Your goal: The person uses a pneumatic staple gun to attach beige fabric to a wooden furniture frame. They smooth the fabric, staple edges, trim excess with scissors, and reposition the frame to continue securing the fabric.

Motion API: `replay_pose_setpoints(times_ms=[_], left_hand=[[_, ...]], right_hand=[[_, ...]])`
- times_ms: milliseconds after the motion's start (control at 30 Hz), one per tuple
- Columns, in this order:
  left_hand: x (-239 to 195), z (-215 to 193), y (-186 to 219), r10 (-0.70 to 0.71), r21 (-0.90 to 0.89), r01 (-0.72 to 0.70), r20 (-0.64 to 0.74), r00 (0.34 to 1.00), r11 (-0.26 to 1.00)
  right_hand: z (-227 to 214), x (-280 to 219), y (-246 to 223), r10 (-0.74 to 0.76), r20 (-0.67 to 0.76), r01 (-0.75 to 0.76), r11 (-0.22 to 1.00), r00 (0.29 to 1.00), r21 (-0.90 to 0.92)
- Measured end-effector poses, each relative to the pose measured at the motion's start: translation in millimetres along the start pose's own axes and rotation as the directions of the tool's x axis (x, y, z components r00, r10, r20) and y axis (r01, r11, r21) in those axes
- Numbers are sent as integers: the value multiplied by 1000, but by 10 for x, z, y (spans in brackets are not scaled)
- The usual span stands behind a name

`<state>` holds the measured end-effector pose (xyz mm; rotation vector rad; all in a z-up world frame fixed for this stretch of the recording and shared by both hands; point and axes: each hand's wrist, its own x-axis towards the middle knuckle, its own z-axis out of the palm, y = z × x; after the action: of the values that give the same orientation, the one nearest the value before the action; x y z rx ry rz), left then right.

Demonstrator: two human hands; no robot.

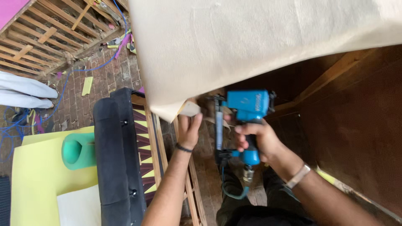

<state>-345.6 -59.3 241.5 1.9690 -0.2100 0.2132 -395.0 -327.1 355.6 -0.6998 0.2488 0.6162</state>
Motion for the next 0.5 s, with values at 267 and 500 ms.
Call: replay_pose_setpoints(times_ms=[267, 500], left_hand=[[-116, 409, 103, -331, 310, 340, -84, 940, 888], [-146, 131, 216, -352, -443, 327, 28, 936, 835]], right_hand=[[-707, 206, 574, 161, -131, -144, 981, 978, 130], [-794, 347, 791, 221, -111, -197, 960, 969, 198]])
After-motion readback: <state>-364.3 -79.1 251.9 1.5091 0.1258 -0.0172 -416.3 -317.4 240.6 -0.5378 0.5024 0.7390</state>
